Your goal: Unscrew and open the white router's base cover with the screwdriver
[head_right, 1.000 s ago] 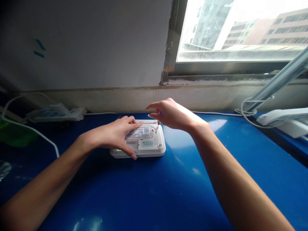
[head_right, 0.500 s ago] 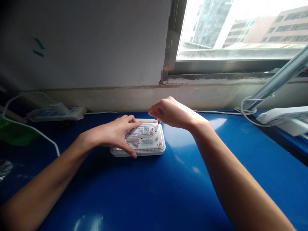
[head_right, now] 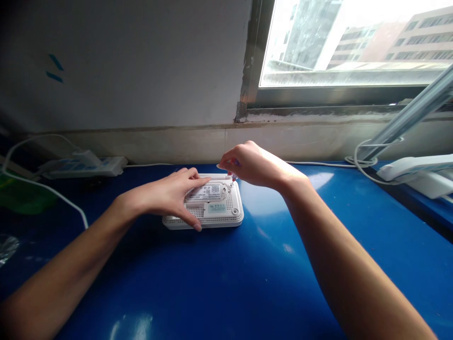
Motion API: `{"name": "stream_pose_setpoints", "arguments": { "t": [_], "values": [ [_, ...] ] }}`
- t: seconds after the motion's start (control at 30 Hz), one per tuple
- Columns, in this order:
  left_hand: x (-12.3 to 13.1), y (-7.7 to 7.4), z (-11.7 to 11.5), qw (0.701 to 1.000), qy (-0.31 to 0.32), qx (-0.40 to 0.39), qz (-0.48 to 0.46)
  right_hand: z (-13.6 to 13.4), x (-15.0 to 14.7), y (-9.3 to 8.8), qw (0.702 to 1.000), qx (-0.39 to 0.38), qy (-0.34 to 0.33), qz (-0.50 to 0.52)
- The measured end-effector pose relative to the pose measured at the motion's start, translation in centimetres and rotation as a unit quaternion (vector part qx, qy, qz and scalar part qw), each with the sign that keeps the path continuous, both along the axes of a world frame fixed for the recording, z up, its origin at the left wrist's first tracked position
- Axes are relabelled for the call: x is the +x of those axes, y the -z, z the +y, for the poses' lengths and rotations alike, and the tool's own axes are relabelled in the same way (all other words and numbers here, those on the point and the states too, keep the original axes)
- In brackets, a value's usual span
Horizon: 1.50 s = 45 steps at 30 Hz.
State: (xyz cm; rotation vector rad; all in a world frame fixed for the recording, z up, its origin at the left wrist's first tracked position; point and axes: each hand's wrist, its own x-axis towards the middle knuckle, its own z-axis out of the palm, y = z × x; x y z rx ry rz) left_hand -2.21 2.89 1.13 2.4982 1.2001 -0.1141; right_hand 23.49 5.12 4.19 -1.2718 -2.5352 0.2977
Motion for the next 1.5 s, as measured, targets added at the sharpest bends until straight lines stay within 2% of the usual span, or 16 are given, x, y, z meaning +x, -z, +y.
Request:
{"name": "stream_pose_setpoints", "arguments": {
  "t": [0.1, 0.27, 0.47, 0.6, 0.8, 0.93, 1.03, 1.27, 1.5],
  "values": [
    [-0.1, 0.1, 0.0, 1.000, -0.006, 0.001, -0.001, -0.3, 0.1, -0.1, 1.000, -0.008, -0.007, 0.023],
    [-0.2, 0.3, 0.1, 1.000, -0.007, -0.011, -0.011, -0.8, 0.1, -0.5, 0.998, -0.006, -0.059, 0.029],
    [-0.1, -0.1, -0.1, 1.000, -0.006, -0.009, -0.001, -0.3, -0.3, -0.3, 0.999, 0.039, -0.020, 0.006],
    [0.0, -0.1, -0.1, 1.000, -0.015, -0.008, 0.008, -0.4, -0.3, -0.1, 0.999, 0.029, -0.015, 0.023],
    [-0.1, 0.1, 0.0, 1.000, -0.011, -0.009, -0.002, -0.9, -0.3, -0.5, 0.999, 0.010, -0.050, 0.009],
    [0.0, 0.0, -0.2, 1.000, -0.018, -0.010, 0.003, -0.4, -0.6, 0.0, 0.999, 0.041, -0.019, -0.002],
    [0.1, -0.1, -0.2, 0.999, -0.029, -0.019, 0.011, -0.1, -0.5, 0.4, 0.999, 0.034, -0.006, 0.009],
    [-0.1, -0.1, -0.1, 1.000, -0.011, -0.012, -0.004, -0.7, -0.3, -0.1, 0.997, 0.028, -0.064, 0.019],
    [0.2, -0.1, -0.2, 0.999, -0.023, -0.016, 0.021, -0.3, -0.7, 0.2, 0.999, 0.036, -0.013, 0.004]
  ]
}}
